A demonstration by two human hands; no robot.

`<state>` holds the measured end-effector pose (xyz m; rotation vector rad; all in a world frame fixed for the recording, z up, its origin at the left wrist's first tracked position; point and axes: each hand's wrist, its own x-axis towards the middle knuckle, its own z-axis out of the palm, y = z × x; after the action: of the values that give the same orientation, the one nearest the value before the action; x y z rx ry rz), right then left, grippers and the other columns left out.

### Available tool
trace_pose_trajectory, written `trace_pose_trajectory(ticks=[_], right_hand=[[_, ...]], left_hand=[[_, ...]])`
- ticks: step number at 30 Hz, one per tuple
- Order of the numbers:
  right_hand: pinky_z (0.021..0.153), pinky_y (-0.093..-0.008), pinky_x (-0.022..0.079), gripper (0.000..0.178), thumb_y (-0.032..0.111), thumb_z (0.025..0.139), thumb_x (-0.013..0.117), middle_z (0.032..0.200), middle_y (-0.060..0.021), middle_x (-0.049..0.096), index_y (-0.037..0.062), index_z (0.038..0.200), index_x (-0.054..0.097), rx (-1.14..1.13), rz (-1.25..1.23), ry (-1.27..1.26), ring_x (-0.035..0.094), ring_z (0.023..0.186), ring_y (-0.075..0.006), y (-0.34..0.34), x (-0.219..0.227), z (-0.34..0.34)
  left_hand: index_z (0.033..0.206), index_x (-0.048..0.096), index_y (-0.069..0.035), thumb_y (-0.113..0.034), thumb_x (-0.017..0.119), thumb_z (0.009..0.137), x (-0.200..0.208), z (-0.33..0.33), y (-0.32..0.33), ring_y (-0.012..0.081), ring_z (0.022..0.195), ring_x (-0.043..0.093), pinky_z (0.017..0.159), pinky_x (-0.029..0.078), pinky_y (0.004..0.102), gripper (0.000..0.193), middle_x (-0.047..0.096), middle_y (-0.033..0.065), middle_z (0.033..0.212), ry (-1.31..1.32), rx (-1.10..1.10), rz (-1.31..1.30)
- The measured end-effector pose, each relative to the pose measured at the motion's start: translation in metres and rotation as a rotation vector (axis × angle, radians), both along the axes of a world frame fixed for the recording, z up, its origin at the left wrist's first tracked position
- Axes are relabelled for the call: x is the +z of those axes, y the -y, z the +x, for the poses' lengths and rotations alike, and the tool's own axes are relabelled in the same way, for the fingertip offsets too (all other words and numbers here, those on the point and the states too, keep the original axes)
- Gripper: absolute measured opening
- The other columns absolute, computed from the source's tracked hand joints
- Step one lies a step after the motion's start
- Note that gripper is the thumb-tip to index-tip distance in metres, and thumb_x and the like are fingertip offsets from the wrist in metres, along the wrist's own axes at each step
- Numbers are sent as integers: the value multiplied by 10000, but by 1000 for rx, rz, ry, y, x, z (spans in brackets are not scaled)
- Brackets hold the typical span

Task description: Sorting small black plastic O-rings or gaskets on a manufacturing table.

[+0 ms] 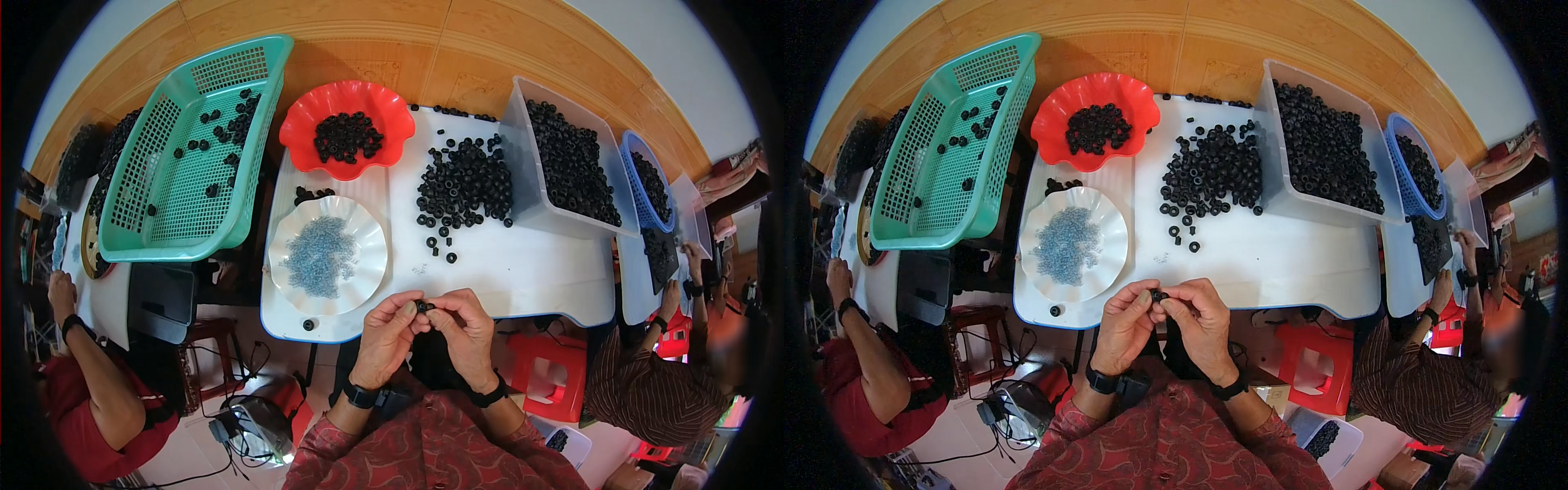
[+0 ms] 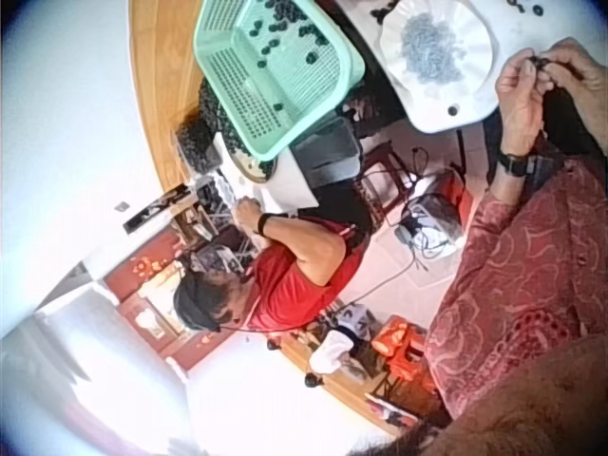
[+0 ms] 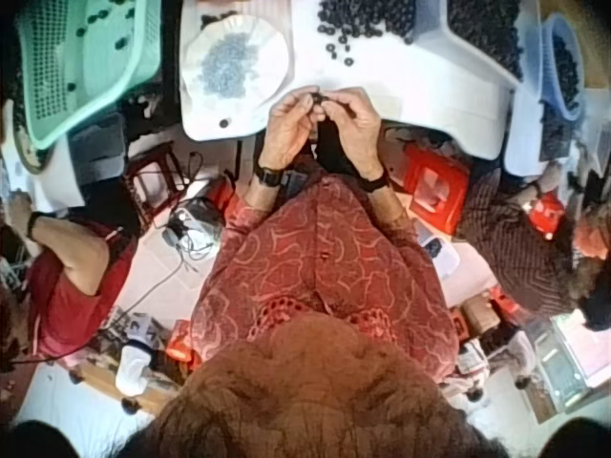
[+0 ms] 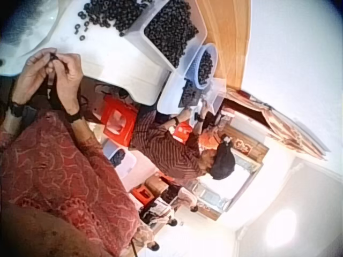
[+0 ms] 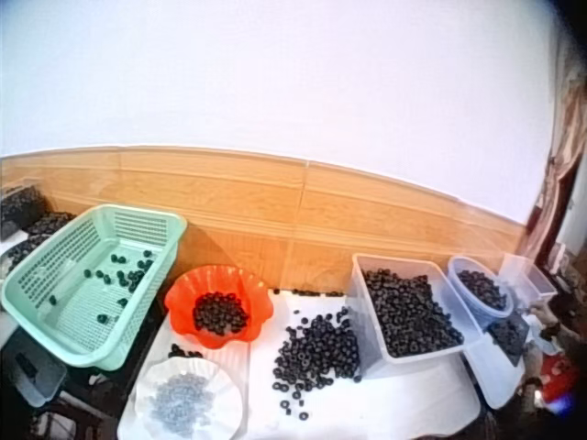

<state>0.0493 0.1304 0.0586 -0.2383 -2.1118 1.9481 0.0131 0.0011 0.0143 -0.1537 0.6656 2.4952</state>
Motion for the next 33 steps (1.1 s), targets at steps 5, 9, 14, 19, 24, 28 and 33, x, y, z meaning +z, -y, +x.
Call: trace_pose_trajectory(ticks=[5,9,14,19,24,28,33], right_hand=[[755,-229,496,157,-50,854,638,956,-55,567,-5,1002,657,-4,-2,8,590,852,-121,2,4,-1],[747,-230,498,154,-47,851,643,949,-56,571,-1,997,659,-5,15,5,590,846,-121,1,2,-2],[731,-233,499,156,-48,842,649,940,-60,575,-1,991,661,-13,67,9,593,835,-125,1,3,-2],[718,-241,497,155,-51,828,656,922,-70,581,-2,975,658,-22,205,-12,599,814,-143,-1,3,-2],[715,-243,494,157,-54,824,659,914,-73,585,-1,971,654,-23,257,-37,598,810,-146,-2,5,-2],[714,-245,491,169,-67,814,663,908,-76,586,-1,969,651,-27,256,-49,599,805,-148,-2,2,-2],[702,-245,487,172,-77,811,661,904,-76,585,-1,965,649,-35,284,-57,597,797,-146,-2,1,-1]], left_hand=[[1166,594,27,-62,547,956,-1,0,0,141,816,633,760,543,277,233,646,87,1000,-15,3,-17],[1166,595,26,-61,545,957,-4,0,-1,138,813,629,766,543,276,232,646,86,992,-24,1,-38],[1169,598,17,-64,552,954,-5,2,0,138,810,627,765,541,277,234,646,81,982,-43,1,-44],[1164,600,12,-63,565,947,-5,2,-2,140,795,625,753,539,273,233,648,79,958,-42,6,-48],[1138,606,14,-61,585,937,-7,2,-2,151,780,648,740,548,273,215,663,101,969,-47,13,-40],[1125,613,13,-62,589,935,-6,2,-2,154,780,656,735,553,278,206,666,98,938,-51,12,-44],[1113,640,15,-66,591,936,-8,4,-5,117,735,595,709,512,243,200,659,71,914,-55,48,-75]])
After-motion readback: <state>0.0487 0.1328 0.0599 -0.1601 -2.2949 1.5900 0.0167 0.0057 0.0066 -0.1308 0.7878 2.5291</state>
